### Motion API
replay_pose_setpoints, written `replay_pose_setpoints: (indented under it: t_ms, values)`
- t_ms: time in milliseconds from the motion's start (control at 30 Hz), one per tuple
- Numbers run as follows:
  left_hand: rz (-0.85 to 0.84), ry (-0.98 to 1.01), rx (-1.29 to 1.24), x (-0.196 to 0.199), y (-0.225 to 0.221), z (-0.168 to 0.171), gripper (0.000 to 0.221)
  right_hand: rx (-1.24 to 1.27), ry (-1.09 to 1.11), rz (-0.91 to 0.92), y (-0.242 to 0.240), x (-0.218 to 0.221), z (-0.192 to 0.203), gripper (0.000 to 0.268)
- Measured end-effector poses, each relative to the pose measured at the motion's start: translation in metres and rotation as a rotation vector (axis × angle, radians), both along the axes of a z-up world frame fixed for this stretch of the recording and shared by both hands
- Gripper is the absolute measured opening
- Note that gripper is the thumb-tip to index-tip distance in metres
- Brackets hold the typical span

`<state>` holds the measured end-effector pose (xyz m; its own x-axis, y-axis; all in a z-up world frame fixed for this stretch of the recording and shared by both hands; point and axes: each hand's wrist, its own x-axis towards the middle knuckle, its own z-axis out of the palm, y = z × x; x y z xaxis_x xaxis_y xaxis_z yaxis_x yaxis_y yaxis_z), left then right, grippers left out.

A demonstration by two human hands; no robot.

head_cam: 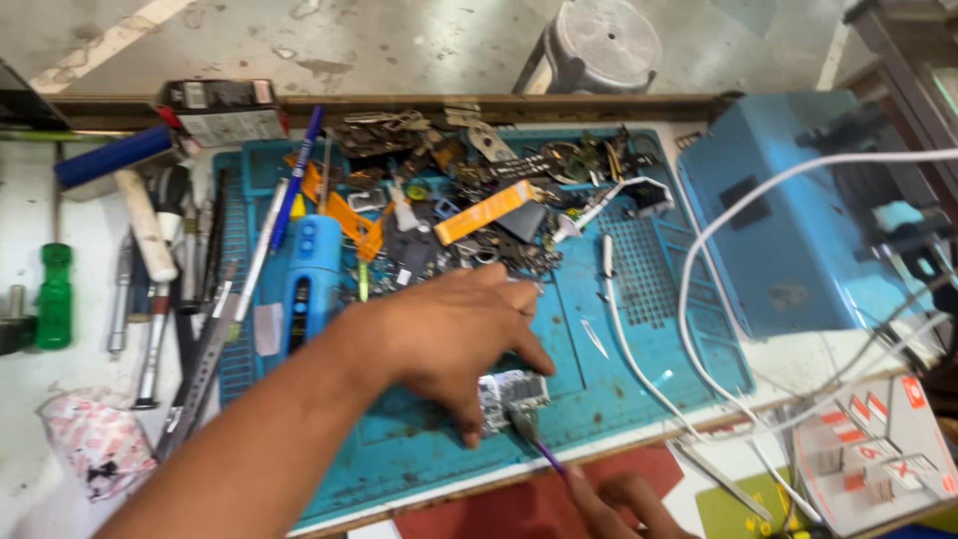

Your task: The person uses a brush to clean components on a circuit board, applies a tool to the surface of the board, and then uses a heat gun to apply heat to specific areas of the motherboard on a repair bench.

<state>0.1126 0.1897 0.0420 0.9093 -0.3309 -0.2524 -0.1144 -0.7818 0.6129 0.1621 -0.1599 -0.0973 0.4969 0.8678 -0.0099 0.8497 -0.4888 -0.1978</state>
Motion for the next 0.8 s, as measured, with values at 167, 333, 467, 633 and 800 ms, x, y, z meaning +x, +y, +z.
replay_pose_setpoints:
  t_ms: [167,333,467,633,800]
  values:
    - [0.039,-0.069,-0.021,-0.004,0.000,-0.008,0.085,0.040,0.013,0.072,0.014,0.011,0.029,0.062]
    - [0.074,-0.100,-0.071,-0.006,-0.002,-0.005,0.086,-0.617,0.097,-0.142,0.019,-0.001,0.065,0.065]
    - [0.115,-0.059,-0.052,-0.003,-0.008,0.001,0.080,-0.194,0.141,-0.090,0.015,-0.011,0.066,0.066]
    - [0.132,-0.033,-0.034,-0.003,-0.013,0.004,0.081,-0.278,0.269,-0.275,0.026,-0.023,0.075,0.061]
    - [0.103,-0.019,-0.012,-0.007,-0.005,0.003,0.088,-0.081,0.280,-0.039,0.022,-0.031,0.081,0.055]
